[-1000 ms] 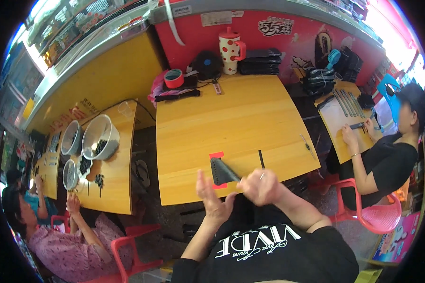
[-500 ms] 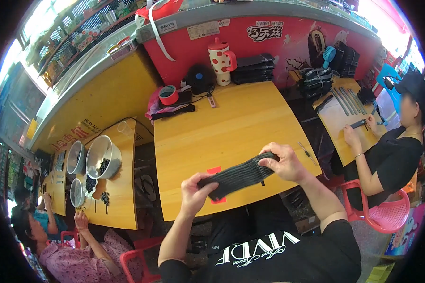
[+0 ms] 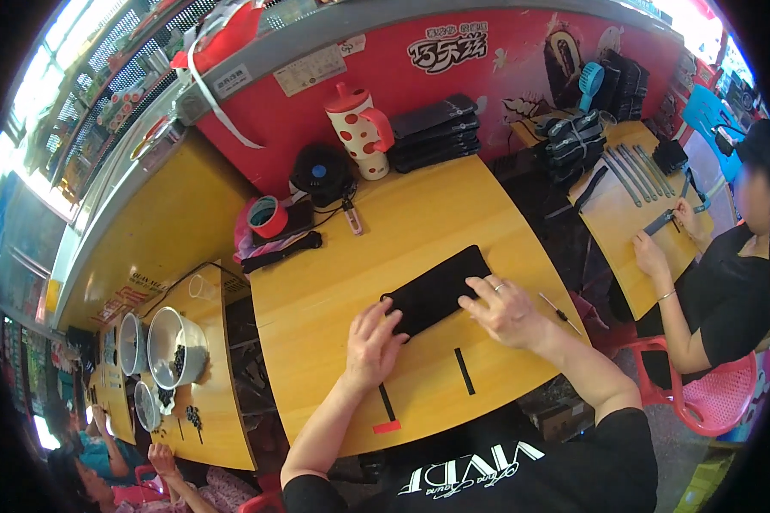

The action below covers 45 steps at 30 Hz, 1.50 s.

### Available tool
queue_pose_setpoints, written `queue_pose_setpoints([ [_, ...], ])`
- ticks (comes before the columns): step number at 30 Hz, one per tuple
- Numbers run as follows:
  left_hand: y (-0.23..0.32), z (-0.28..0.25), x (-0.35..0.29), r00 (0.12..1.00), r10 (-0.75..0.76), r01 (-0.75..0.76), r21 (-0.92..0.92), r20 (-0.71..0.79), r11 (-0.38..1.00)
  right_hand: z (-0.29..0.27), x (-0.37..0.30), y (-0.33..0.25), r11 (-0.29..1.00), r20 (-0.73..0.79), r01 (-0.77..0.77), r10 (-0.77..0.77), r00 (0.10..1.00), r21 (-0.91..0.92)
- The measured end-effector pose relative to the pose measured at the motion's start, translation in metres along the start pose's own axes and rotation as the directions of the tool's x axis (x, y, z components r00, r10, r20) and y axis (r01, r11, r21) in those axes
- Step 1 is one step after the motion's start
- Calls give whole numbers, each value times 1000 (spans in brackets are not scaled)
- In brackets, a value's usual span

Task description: Assembling black straps by attaching metal rivets and fasteners by hand.

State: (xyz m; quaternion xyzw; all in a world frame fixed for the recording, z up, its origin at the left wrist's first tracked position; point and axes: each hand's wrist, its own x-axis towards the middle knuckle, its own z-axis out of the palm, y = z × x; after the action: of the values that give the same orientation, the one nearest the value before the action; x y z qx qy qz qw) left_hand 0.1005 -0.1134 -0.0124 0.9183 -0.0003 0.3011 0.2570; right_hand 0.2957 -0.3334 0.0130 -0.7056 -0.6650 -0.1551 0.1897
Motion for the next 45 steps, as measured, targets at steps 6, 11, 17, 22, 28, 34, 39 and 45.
queue_pose_setpoints([
  [6,-11,-1,-6,936,-296,299,-14,-190,954,12,41,-8,970,168,171,-142,975,-175],
  [11,-12,-4,-5,921,-340,343,-18,-188,939,42,56,-10,881,231,349,-285,930,-321],
  [17,-19,-3,-7,882,-410,400,-93,-231,912,54,73,8,847,209,361,-300,931,-391],
  [22,-21,1,-7,894,-398,392,-74,-207,917,54,76,28,865,157,289,-245,957,-410],
  [28,-22,2,-8,897,-384,378,-72,-218,923,8,71,42,941,180,241,-202,963,-237],
  [34,-24,1,-11,865,-461,445,-118,-199,887,-50,96,92,970,343,127,-50,938,-207],
  [39,-21,-3,-8,860,-473,454,-135,-191,881,-97,152,159,740,143,192,-130,981,-644],
  [45,-19,2,-2,887,-427,415,-103,-174,904,-59,204,237,556,-31,185,-356,934,-810],
])
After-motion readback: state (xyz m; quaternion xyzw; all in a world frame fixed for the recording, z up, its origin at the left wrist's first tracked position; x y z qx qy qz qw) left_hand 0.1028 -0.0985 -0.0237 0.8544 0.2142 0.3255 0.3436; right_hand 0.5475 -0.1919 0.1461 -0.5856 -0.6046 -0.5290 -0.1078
